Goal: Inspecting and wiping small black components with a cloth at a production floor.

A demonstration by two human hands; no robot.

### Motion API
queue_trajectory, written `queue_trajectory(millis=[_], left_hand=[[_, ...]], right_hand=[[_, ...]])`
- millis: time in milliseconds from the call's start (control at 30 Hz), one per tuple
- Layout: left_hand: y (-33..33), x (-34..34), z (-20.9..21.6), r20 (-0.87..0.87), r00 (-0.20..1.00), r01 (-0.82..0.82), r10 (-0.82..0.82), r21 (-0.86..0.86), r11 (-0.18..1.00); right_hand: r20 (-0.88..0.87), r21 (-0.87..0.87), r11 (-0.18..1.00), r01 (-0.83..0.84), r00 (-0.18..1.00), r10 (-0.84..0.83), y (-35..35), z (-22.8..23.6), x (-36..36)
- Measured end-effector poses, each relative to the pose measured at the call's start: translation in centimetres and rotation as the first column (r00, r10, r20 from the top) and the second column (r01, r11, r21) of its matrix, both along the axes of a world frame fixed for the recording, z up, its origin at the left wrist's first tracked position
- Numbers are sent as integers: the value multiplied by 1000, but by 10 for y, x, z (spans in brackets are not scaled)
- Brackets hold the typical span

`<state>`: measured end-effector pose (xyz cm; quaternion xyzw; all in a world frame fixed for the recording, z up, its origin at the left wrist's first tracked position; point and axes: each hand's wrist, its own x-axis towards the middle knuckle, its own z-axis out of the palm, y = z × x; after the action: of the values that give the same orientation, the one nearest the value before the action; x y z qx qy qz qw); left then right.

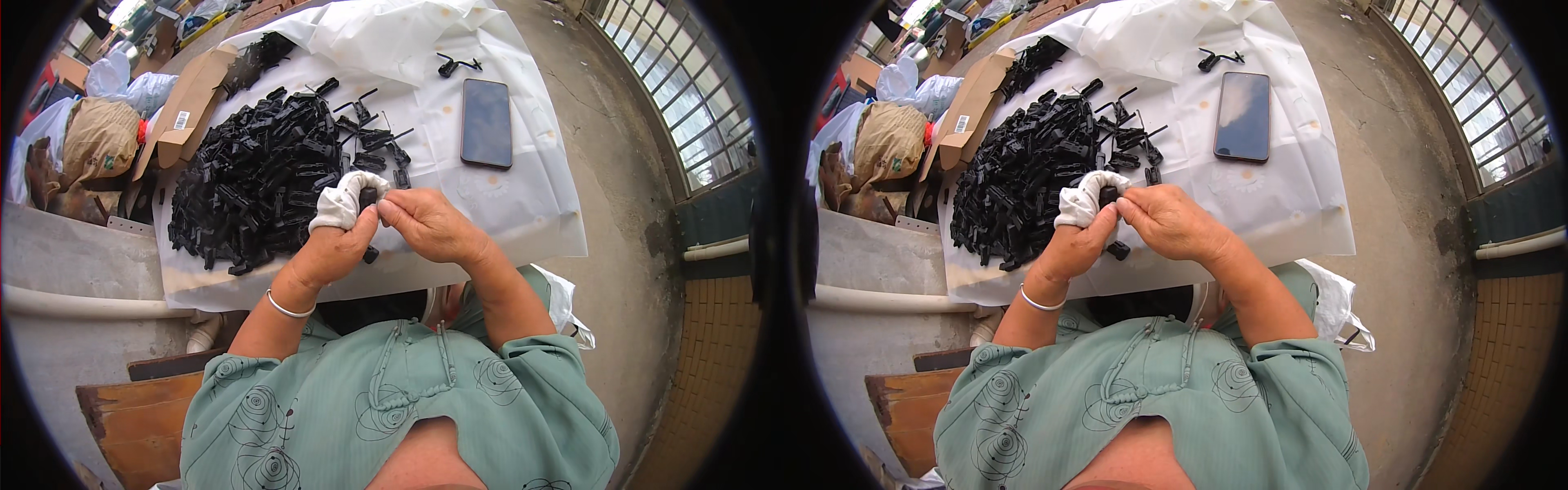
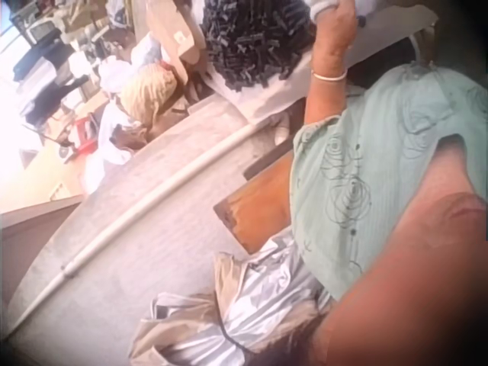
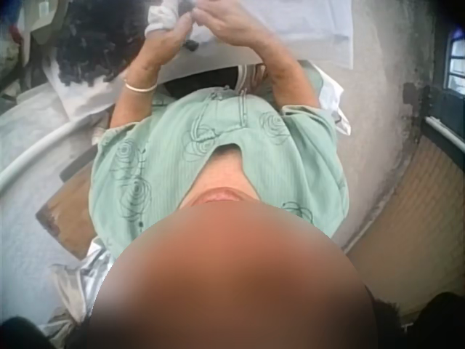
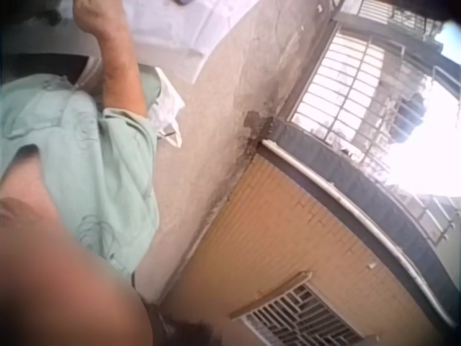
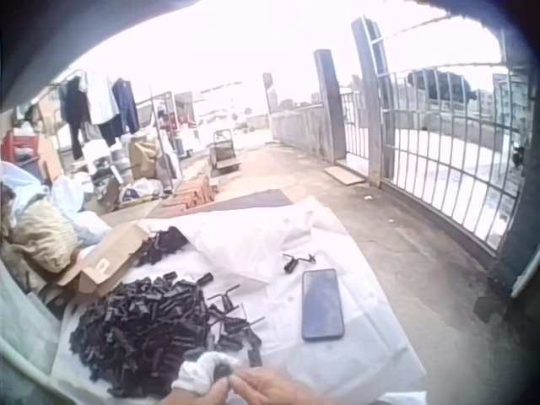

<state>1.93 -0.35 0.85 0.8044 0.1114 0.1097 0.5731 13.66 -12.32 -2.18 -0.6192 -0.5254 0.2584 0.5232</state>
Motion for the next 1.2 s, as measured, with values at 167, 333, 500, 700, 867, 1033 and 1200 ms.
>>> queue_trajectory(millis=[167,333,500,700,867,1033,1200], left_hand=[[0,0,-6,114,993,4,-35,261,965],[3,-11,8,22,999,-29,23,305,952],[53,-9,35,237,969,-226,77,708,669],[92,-28,44,307,884,-351,352,934,67],[39,-15,7,285,951,-277,117,623,732],[30,7,11,395,916,-363,76,732,577],[35,8,22,83,946,115,-312,816,566]], right_hand=[[-117,5,1000,18,993,-18,7,-7,-6],[-157,83,993,83,985,-70,18,-11,-18],[244,191,925,329,897,-370,32,0,6],[630,-140,729,670,629,-457,53,-14,34],[614,56,737,673,559,-557,50,-23,34],[453,189,830,524,703,-547,30,-10,30],[335,81,978,194,918,-210,15,-2,26]])
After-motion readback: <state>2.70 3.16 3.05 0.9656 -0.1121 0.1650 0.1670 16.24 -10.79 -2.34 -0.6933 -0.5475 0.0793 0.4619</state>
